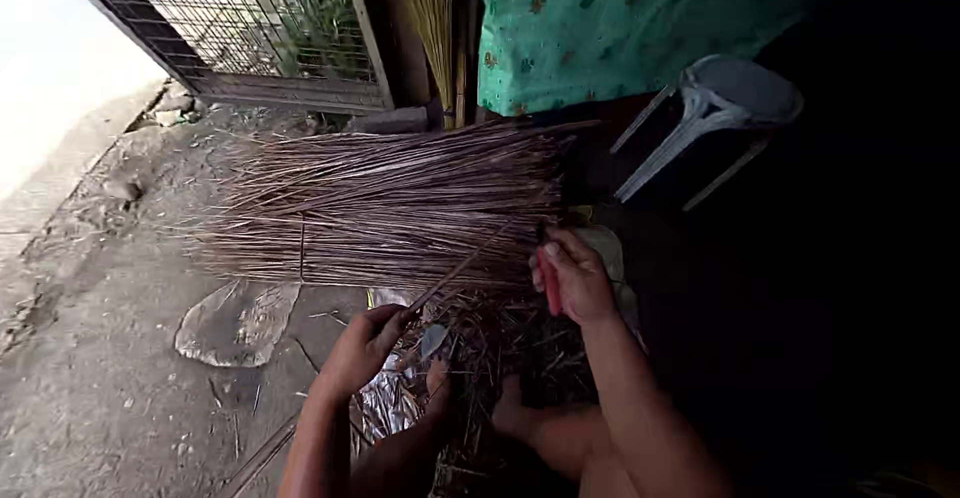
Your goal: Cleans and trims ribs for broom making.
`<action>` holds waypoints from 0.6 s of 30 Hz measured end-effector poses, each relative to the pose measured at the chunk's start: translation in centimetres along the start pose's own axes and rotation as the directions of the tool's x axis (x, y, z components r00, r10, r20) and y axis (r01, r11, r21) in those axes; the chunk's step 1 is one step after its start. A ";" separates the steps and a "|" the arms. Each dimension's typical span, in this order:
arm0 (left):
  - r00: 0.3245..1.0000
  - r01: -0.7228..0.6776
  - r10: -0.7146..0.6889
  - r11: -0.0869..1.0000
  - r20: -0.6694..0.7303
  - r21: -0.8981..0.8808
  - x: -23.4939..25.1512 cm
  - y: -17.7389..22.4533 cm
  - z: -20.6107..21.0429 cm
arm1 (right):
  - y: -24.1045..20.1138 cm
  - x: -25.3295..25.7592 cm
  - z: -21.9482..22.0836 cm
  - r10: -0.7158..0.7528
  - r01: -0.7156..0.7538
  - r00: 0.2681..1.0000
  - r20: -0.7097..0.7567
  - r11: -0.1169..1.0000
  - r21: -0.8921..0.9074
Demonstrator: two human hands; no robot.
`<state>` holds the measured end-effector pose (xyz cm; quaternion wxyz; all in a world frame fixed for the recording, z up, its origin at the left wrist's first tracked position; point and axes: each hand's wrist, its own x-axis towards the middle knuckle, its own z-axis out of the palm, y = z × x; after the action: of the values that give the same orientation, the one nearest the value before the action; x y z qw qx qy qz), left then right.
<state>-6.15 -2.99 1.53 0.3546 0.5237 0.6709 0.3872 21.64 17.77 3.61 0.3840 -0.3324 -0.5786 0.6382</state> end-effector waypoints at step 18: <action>0.948 0.143 -0.038 0.937 0.316 -0.317 -0.1 0.7 0.6 | 1.7 0.3 1.2 -0.203 0.195 0.958 0.203 0.979 0.057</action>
<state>-5.27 -2.91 1.91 0.5556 0.4770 0.5559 0.3935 20.32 17.37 2.08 0.3897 -0.1970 -0.6342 0.6380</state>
